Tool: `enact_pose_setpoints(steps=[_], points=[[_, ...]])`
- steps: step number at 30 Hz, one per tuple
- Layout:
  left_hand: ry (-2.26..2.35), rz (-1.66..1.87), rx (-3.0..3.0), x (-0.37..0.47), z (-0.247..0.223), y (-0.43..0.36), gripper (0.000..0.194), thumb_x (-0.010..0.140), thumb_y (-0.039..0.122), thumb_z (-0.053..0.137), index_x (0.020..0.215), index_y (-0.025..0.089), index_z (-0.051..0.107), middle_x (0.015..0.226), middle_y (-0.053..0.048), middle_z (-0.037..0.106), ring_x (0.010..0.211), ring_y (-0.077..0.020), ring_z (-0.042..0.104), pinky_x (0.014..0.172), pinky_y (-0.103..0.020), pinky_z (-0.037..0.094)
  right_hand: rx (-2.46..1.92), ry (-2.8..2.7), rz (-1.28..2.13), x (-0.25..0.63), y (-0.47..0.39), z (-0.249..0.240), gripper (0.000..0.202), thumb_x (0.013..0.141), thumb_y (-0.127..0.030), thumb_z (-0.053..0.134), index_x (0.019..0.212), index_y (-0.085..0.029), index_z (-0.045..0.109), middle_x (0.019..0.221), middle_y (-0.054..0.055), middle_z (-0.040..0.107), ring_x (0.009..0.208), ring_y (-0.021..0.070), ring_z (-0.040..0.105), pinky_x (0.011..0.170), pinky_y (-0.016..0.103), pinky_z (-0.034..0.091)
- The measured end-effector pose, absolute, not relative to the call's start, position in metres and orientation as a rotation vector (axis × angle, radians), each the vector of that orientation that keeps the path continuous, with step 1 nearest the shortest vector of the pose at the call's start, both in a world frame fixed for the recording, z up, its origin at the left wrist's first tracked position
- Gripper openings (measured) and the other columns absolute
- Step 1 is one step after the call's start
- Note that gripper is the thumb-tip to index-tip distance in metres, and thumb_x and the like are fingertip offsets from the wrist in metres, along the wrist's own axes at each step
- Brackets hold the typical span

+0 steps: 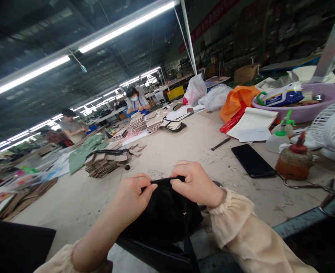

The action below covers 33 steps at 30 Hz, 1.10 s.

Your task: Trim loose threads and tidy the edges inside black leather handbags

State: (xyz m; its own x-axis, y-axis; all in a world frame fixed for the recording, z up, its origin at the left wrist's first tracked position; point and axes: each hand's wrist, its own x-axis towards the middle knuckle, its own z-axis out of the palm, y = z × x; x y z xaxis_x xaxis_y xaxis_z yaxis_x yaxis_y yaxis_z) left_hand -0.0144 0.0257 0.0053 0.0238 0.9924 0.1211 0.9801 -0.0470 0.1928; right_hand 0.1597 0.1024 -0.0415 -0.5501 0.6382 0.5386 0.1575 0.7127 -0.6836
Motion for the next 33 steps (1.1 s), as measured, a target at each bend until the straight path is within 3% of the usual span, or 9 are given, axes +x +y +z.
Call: enact_pose_setpoints(steps=[5,11,18,33], points=[[2.145,0.352,2.208,-0.016,0.003,0.027,0.03,0.082,0.023,0.052,0.054,0.015,0.047,0.066,-0.002,0.056,0.063,-0.0112,0.051,0.061,-0.023,0.037,-0.659,-2.149,0.787,0.165,0.103,-0.039,0.008,0.076,-0.014,0.057,0.07,-0.016,0.062,0.068,0.0,0.057,0.066,0.0115,0.053,0.062,0.024,0.038],[2.16,0.334,2.179,-0.016,0.003,0.026,0.027,0.083,0.024,0.051,0.057,0.015,0.053,0.069,-0.003,0.059,0.064,-0.0117,0.053,0.062,-0.023,0.037,-0.63,-2.223,0.852,0.162,0.097,-0.037,0.025,0.081,-0.03,0.059,0.103,-0.021,0.067,0.095,0.003,0.064,0.088,0.0149,0.058,0.079,0.026,0.041],[2.08,0.281,2.142,-0.024,0.013,0.021,0.03,0.083,0.03,0.056,0.057,0.015,0.057,0.072,-0.003,0.063,0.068,-0.0133,0.057,0.065,-0.024,0.04,-0.67,-2.149,0.864,0.151,0.099,-0.048,0.013,0.083,-0.029,0.06,0.081,-0.022,0.071,0.08,0.0,0.063,0.078,0.0125,0.058,0.072,0.025,0.041],[2.12,0.179,2.171,-0.036,0.016,0.022,0.031,0.085,0.027,0.051,0.056,0.015,0.053,0.065,-0.002,0.059,0.066,-0.0127,0.055,0.064,-0.023,0.039,-0.716,-2.107,0.931,0.152,0.105,-0.047,0.013,0.08,-0.03,0.062,0.077,-0.021,0.072,0.075,0.001,0.062,0.074,0.0136,0.058,0.068,0.025,0.042]])
